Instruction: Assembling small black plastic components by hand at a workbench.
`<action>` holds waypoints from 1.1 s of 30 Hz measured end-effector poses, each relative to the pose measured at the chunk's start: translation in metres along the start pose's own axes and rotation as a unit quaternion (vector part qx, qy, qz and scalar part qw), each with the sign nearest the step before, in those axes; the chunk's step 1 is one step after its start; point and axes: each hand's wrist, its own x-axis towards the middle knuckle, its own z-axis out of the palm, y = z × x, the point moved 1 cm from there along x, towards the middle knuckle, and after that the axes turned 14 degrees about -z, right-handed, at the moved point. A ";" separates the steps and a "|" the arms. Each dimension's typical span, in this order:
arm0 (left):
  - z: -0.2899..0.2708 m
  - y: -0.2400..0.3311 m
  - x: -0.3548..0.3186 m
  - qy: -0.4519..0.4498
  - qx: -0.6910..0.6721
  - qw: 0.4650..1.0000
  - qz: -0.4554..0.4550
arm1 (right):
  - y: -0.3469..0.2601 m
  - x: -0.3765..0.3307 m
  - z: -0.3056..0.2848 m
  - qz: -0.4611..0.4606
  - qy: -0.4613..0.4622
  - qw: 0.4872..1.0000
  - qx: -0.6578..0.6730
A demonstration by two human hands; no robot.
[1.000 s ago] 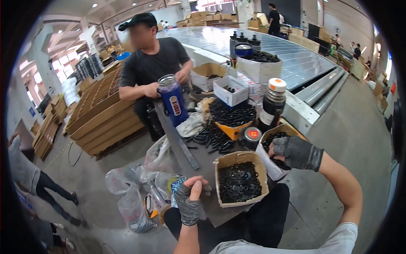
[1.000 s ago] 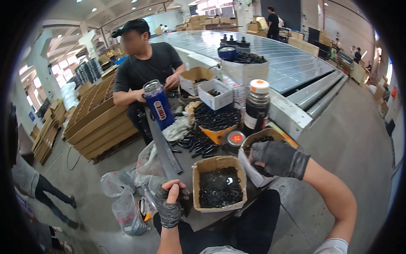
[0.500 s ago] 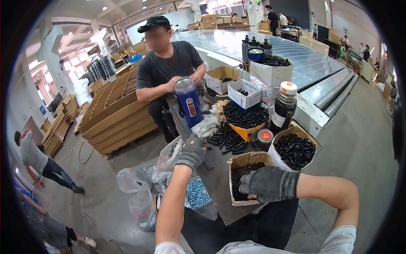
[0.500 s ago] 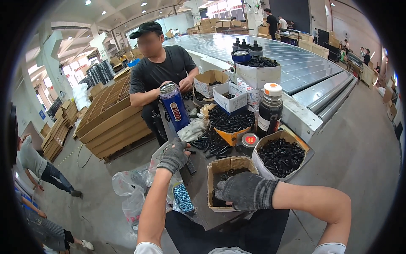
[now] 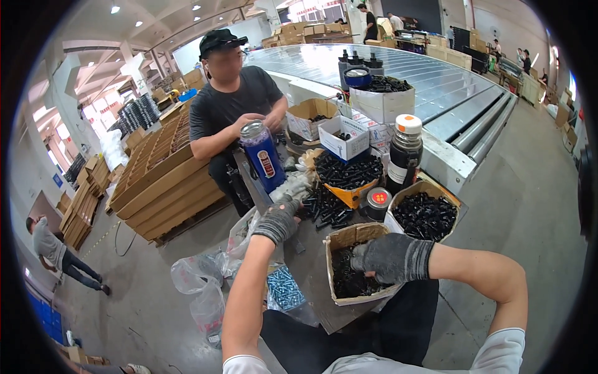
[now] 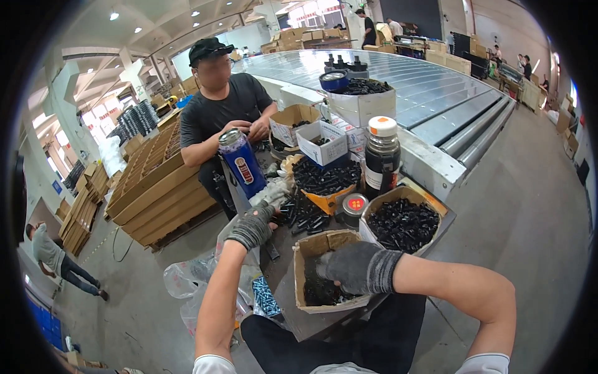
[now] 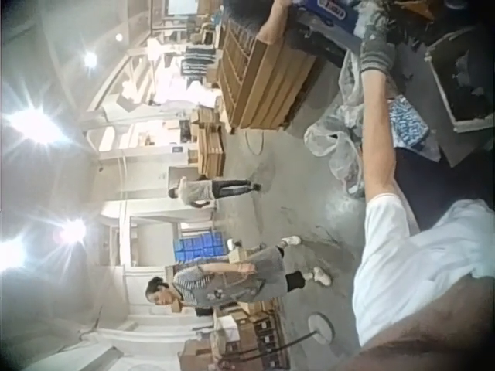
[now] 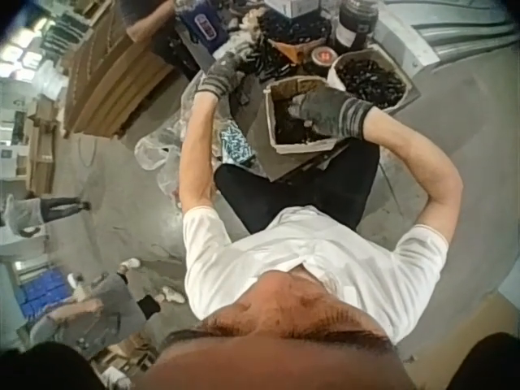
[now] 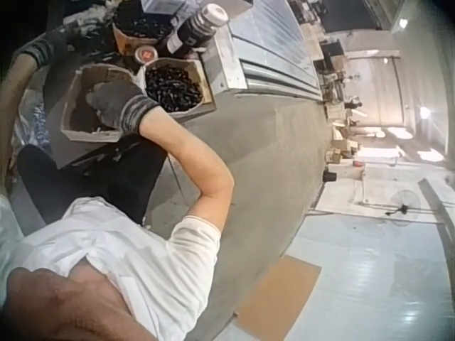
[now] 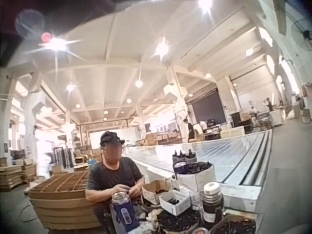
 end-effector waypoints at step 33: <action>0.001 0.008 -0.001 -0.072 -0.053 0.994 -0.057 | 0.025 0.018 0.004 0.034 0.115 0.986 0.115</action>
